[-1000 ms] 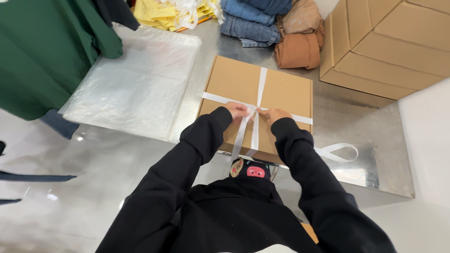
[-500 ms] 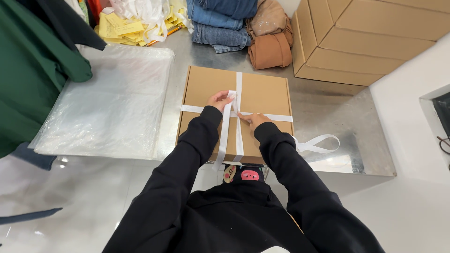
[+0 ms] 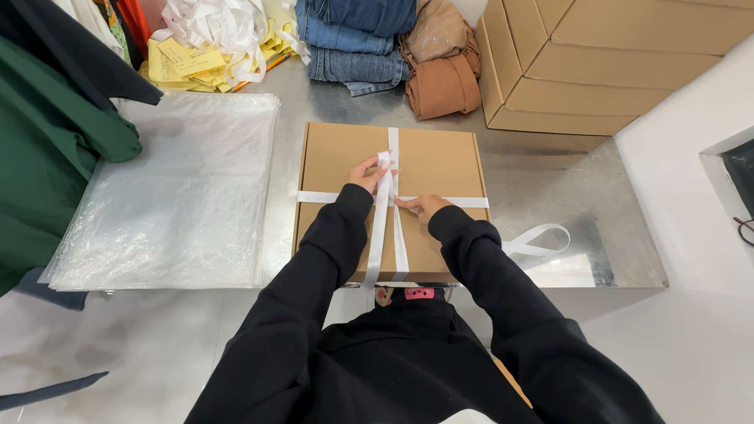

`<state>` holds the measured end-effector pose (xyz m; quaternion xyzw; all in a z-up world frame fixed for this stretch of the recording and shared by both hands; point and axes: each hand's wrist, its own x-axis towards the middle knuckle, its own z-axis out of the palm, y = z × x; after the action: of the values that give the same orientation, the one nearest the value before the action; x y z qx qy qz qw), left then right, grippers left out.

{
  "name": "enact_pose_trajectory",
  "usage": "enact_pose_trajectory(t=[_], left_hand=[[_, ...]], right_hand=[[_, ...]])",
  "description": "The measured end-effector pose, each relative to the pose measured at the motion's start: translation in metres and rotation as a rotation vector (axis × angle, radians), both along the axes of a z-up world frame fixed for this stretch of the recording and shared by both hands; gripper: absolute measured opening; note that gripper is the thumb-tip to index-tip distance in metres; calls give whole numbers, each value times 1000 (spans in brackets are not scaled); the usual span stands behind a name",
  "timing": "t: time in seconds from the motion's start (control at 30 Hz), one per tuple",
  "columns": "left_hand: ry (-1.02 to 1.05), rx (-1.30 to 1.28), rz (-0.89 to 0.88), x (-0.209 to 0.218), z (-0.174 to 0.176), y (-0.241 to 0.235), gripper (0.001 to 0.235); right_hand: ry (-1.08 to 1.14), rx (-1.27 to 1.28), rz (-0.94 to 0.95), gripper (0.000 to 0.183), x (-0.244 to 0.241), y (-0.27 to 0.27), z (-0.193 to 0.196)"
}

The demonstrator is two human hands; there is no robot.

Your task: The person ties a white ribbon around a cardboard box, creating a bow on top. They then pick up a yellow sticky note and a pencil, writing on the note while holding it over the box.

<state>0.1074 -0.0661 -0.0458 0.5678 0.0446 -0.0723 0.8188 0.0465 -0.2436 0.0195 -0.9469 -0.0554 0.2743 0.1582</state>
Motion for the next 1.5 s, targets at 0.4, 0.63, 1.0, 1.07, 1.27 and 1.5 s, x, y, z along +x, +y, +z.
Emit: enact_pose_trajectory(t=[0.4,0.63,1.0,1.07,1.27,1.5], left_hand=[[-179,-3,-206,12,-8,0,48],[-333,127,-369,25,-41,-2,62],[322,364,-158,-11,16,-21,84],[353,315,-129,-4,0,-27,82],[345,298,-110,-3,-1,-31,86],[273,377,-120,-19,29,-26,70]], right_hand=[[20,16,91,61,21,-17,-27],[31,6,81,59,24,-18,-21],[-30,113,-23,48,42,-32,-52],[8,330,-141,44,42,-46,-69],[91,791,-373,43,10,-75,-44],[248,722,-497,33,-18,-111,-16]])
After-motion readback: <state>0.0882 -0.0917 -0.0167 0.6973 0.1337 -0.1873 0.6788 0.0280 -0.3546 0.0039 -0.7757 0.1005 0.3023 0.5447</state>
